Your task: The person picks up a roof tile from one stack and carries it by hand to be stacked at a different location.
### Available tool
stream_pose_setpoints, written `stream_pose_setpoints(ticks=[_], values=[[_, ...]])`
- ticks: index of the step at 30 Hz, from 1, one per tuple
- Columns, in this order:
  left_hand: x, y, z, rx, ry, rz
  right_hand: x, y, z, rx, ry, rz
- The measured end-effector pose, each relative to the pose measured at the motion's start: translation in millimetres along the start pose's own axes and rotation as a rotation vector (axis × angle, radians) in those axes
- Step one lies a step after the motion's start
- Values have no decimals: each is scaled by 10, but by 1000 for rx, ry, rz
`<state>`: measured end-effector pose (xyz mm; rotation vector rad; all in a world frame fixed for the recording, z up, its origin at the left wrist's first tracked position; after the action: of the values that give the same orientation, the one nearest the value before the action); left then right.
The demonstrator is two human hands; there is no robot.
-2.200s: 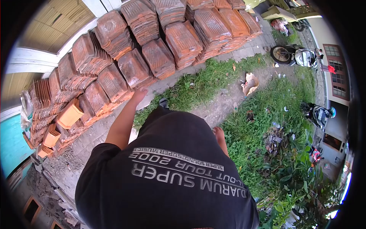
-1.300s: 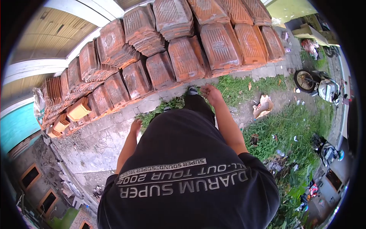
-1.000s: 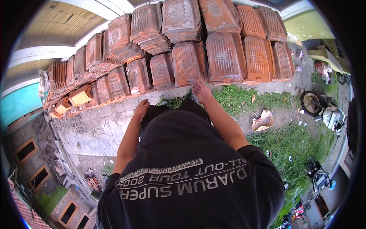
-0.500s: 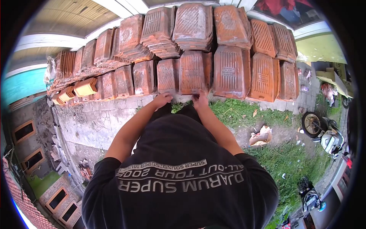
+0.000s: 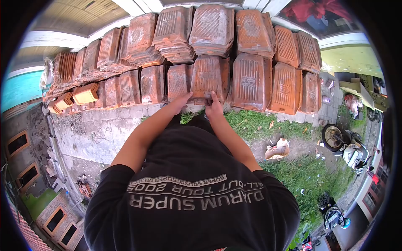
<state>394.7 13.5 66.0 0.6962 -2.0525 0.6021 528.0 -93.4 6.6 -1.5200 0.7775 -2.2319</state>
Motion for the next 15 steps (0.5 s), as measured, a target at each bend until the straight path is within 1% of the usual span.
stream_pose_setpoints(ticks=[1, 3, 5, 7, 8, 10, 11, 13, 15], values=[[-72, 21, 23, 5, -6, 1, 11, -90, 2, 1, -9, -1], [-168, -14, 18, 121, -21, 66, -5, -228, -11, 4, -14, 20], [-198, 11, 57, 147, 12, 53, 6, -242, -51, 4, -18, 29], [-258, 55, 8, 180, 28, 37, -40, -211, -22, 57, 9, -53], [-271, 73, 18, 190, 39, 47, -76, -225, -25, 71, 7, -48], [-265, 73, 33, 220, 47, 55, -59, -360, -10, -58, 35, 24], [-275, 70, 17, 263, 48, 84, -55, -415, -12, -40, 28, 29], [-325, 99, -26, 329, 40, 112, -43, -497, 45, -57, 83, 53], [-405, 66, 16, 295, 51, 194, 107, -619, 193, 18, 65, 57]])
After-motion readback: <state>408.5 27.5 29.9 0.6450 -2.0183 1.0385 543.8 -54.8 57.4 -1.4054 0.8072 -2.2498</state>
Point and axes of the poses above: each hand's wrist, its own x-axis away from the middle knuckle, its own y-axis out of the back of the hand, z = x × y, the point moved 8 cm from there along -x, towards the middle knuckle, and after that the axes turned 10 degrees about z, right-handed, at the moved point
